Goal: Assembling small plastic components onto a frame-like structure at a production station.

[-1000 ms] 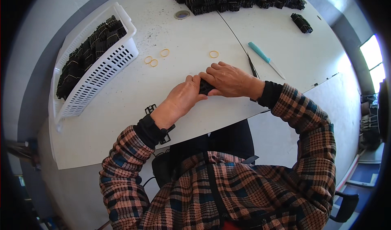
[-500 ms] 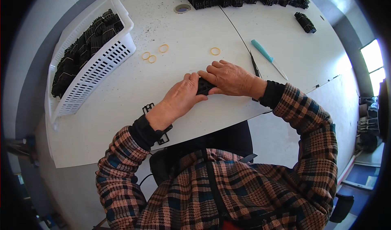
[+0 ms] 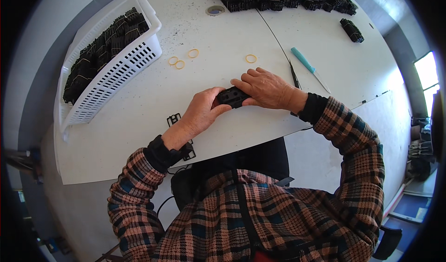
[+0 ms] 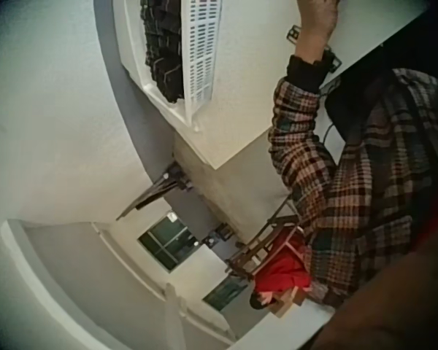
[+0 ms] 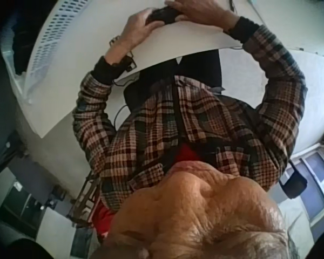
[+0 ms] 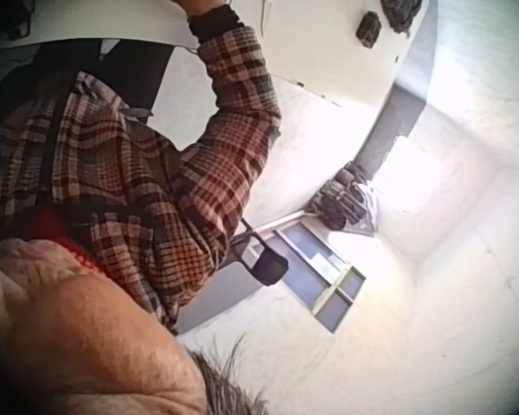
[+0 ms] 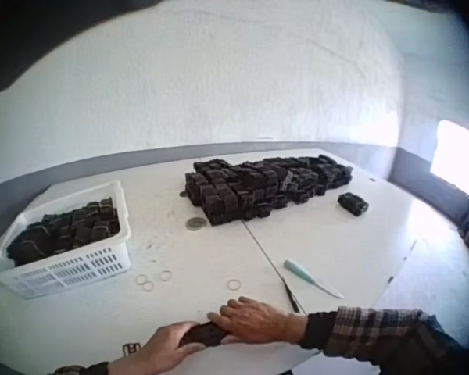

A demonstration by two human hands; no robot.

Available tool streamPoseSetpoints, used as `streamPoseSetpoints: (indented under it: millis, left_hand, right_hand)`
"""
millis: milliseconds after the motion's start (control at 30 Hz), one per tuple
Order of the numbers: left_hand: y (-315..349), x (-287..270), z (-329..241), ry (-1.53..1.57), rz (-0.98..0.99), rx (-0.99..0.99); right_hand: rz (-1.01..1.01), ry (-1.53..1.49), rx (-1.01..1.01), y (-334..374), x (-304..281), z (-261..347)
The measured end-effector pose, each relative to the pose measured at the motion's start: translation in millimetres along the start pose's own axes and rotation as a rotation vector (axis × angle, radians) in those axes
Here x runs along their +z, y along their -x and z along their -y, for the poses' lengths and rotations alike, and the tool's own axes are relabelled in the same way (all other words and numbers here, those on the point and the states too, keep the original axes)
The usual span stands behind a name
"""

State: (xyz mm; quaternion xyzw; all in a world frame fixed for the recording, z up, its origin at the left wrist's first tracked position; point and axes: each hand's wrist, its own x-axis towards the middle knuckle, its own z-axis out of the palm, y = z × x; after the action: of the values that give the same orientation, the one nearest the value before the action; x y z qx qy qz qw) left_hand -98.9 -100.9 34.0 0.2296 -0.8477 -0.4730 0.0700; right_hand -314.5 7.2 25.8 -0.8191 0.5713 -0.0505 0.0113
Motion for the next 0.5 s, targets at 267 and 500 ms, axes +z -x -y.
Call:
streamPoseSetpoints:
  millis: [267, 500]
  left_hand:
    - [-0.2, 7.2, 9.5, -0.12, -0.099, 0.155]
    - [1.2, 6.3, 8.5, -0.091, -0.095, 0.13]
  right_hand:
    - [-0.018, 0.016, -0.003, 1.0, 0.1, -0.4]
    - [-0.007, 0.044, 0.028, 0.0, -11.0, 9.5]
